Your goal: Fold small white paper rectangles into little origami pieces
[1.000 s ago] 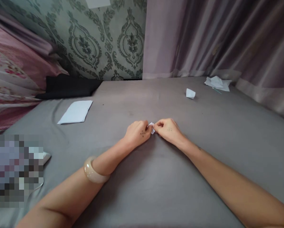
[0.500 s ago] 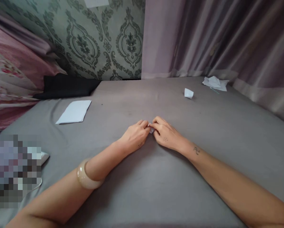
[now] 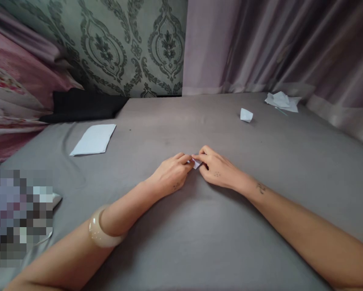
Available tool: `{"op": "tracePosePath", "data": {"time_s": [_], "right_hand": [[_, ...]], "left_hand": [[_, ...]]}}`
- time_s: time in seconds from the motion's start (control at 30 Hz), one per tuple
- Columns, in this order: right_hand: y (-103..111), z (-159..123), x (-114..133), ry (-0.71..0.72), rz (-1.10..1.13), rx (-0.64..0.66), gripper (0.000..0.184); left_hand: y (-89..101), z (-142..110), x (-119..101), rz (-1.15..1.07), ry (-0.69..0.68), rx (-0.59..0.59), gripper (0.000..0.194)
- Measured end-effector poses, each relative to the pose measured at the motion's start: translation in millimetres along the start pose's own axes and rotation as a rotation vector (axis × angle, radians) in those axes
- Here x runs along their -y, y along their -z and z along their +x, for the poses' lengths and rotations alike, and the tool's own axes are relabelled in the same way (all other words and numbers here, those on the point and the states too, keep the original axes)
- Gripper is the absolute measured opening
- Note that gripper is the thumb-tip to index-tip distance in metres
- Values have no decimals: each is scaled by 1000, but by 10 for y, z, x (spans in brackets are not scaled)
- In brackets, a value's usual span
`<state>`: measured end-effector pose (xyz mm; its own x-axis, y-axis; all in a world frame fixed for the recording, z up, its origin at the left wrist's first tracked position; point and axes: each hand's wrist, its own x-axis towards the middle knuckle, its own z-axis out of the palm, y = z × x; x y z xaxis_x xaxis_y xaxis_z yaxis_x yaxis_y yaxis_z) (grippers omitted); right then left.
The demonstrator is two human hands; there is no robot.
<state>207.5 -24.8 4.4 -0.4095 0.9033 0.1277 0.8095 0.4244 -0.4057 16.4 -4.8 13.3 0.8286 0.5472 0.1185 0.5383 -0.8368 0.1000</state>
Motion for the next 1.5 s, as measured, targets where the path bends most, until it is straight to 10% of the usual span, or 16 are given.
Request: {"op": "tracePosePath", "data": {"time_s": [0.57, 0.87, 1.5], "right_hand": [[-118, -37, -71, 50, 215, -246, 31], [-65, -26, 73, -91, 508, -261, 21], [-125, -29, 93, -144, 709, -234, 23]], "left_hand": [[-169, 49, 126, -247, 16, -301, 28], [-70, 76, 61, -853, 304, -400, 25], [-28, 53, 133, -1089, 391, -165, 32]]}}
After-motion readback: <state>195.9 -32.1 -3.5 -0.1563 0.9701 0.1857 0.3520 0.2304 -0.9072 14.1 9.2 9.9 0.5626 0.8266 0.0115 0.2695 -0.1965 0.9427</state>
